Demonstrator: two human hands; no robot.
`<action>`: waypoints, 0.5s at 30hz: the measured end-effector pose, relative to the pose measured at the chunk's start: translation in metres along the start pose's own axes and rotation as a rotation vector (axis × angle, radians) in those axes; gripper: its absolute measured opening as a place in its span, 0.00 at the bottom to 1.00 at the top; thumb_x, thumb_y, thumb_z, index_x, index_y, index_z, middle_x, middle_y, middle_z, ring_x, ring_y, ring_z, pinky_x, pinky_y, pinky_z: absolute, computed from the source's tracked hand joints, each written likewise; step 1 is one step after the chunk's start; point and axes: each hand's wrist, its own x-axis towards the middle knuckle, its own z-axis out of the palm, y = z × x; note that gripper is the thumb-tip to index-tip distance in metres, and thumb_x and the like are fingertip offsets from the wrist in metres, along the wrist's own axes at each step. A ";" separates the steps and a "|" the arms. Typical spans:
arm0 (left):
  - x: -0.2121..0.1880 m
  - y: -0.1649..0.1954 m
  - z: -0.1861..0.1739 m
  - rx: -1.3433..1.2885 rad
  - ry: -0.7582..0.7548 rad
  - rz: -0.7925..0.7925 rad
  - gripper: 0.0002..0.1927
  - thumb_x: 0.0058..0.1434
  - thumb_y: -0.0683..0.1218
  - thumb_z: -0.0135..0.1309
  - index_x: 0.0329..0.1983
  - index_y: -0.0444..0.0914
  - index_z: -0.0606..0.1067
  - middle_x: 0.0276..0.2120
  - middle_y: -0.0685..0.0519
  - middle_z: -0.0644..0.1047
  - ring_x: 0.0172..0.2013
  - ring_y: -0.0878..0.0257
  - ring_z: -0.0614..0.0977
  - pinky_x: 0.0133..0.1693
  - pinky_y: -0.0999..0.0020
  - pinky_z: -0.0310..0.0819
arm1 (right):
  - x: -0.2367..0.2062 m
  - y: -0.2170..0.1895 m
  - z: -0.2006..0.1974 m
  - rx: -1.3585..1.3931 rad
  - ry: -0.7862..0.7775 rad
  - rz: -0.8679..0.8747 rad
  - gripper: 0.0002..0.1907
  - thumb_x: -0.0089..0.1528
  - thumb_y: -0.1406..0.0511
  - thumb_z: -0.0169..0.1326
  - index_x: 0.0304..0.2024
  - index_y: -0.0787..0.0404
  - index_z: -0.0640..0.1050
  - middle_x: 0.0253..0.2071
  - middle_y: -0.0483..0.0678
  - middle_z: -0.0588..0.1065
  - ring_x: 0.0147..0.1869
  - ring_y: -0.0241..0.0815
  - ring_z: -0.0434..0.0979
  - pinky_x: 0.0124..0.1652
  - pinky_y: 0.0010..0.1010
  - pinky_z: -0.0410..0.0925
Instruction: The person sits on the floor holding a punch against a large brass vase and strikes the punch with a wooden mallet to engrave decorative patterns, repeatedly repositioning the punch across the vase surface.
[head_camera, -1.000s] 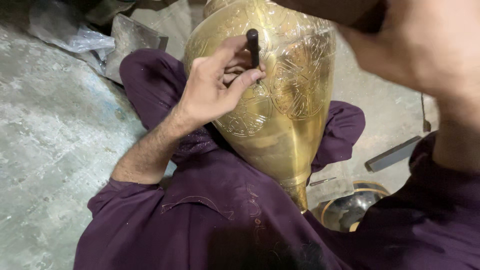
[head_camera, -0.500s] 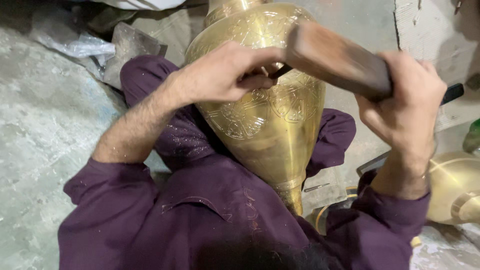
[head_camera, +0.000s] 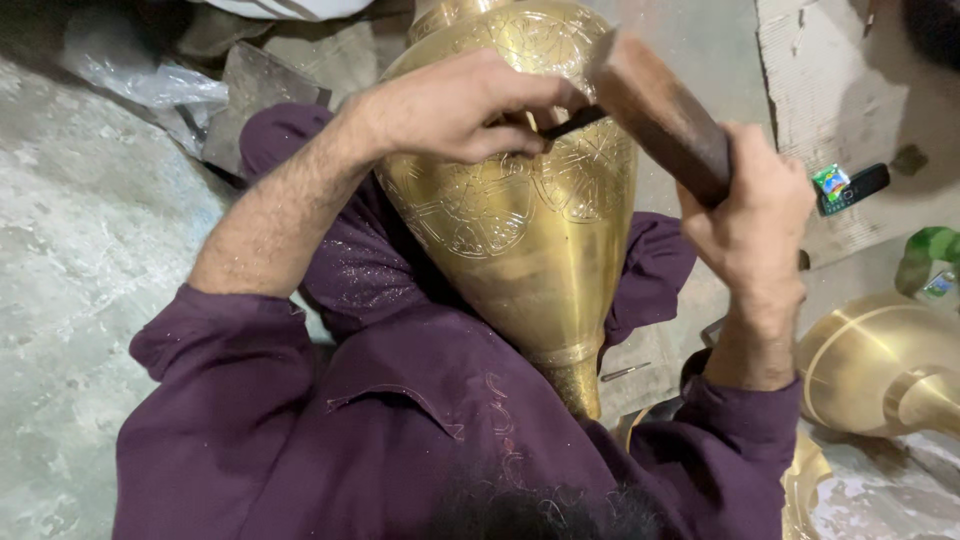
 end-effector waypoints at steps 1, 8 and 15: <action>0.001 -0.002 -0.001 0.001 -0.034 -0.010 0.21 0.71 0.38 0.58 0.66 0.39 0.70 0.44 0.49 0.85 0.43 0.59 0.89 0.48 0.61 0.84 | -0.009 0.004 0.004 -0.175 0.008 -0.104 0.17 0.63 0.72 0.67 0.51 0.67 0.74 0.38 0.56 0.77 0.41 0.52 0.82 0.41 0.37 0.71; -0.054 -0.004 0.006 -0.393 0.559 -0.109 0.21 0.79 0.35 0.53 0.72 0.35 0.64 0.55 0.43 0.79 0.54 0.59 0.86 0.57 0.65 0.88 | -0.111 0.030 0.056 0.569 0.275 0.547 0.13 0.65 0.71 0.66 0.46 0.63 0.73 0.40 0.41 0.72 0.42 0.34 0.71 0.44 0.27 0.68; -0.107 0.019 0.052 -0.541 0.658 -0.254 0.20 0.76 0.35 0.53 0.68 0.34 0.64 0.50 0.45 0.80 0.51 0.59 0.86 0.54 0.67 0.85 | -0.200 -0.002 0.115 0.844 0.379 0.911 0.17 0.59 0.73 0.66 0.47 0.63 0.75 0.41 0.41 0.75 0.42 0.34 0.77 0.42 0.27 0.72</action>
